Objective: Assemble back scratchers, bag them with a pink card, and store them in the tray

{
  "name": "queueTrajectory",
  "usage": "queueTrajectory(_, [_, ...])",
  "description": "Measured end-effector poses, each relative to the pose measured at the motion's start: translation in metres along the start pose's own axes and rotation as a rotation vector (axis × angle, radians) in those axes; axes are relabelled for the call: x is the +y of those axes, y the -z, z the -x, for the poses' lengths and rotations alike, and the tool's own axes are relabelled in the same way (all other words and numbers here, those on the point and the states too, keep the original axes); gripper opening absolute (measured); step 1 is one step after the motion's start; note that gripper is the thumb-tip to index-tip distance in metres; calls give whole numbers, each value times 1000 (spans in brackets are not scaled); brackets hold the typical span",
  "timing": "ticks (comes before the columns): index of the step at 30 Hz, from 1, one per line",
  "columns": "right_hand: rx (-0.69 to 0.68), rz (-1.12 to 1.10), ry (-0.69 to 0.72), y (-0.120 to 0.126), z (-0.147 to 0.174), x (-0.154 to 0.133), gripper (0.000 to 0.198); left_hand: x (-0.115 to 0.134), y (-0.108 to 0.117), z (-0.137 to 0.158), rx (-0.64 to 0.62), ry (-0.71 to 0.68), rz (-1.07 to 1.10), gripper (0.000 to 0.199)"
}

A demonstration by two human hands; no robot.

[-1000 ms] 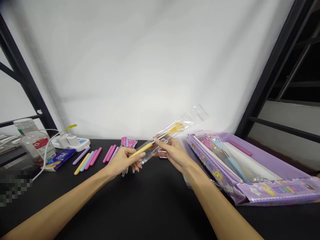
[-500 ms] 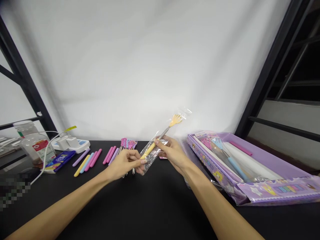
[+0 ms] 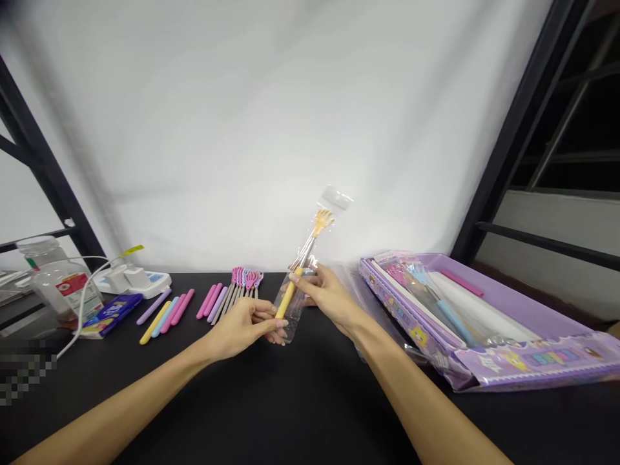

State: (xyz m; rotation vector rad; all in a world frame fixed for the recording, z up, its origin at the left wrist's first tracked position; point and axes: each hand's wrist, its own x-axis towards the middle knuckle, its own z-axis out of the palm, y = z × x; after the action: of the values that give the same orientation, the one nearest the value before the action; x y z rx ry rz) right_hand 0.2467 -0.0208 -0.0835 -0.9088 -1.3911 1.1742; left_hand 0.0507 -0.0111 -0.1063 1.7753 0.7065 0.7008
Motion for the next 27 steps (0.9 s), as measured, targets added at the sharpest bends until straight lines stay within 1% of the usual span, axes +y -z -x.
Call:
queueTrajectory(2, [12,-1,-20,-1,0,-3,36,0,-2,0,-37,-10,-31,32])
queueTrajectory(4, [119,-73,27,1,-2,-7,38,-1,-1,0,-47,-43,-123,32])
queueTrajectory(6, [264,-187,165,7,-4,-13,34,-3,2,-1,-20,-97,-289,32])
queueTrajectory(7, [307,-228,239,9,-5,-16,32,-3,3,-1,0,-127,-382,31])
queueTrajectory(8, [321,-243,296,11,-5,-19,29,-4,4,-1,20,-156,-470,30])
queueTrajectory(10, [288,-200,344,11,-4,-22,26,-7,4,-1,50,-205,-592,26])
queueTrajectory(11, [257,-160,346,9,-3,-23,26,-7,4,-1,57,-221,-629,28])
queueTrajectory(14, [176,-42,352,0,1,-24,28,-9,2,1,55,-240,-677,45])
queueTrajectory(16, [143,19,361,-6,3,-23,28,-10,2,1,54,-235,-680,48])
queueTrajectory(19, [142,72,378,-9,1,-22,28,-10,6,1,59,-217,-685,46])
queueTrajectory(23, [168,64,364,-8,-7,-22,32,-10,13,1,63,-197,-694,45])
queueTrajectory(27, [156,80,344,-9,-10,-23,36,-11,14,0,62,-236,-736,40])
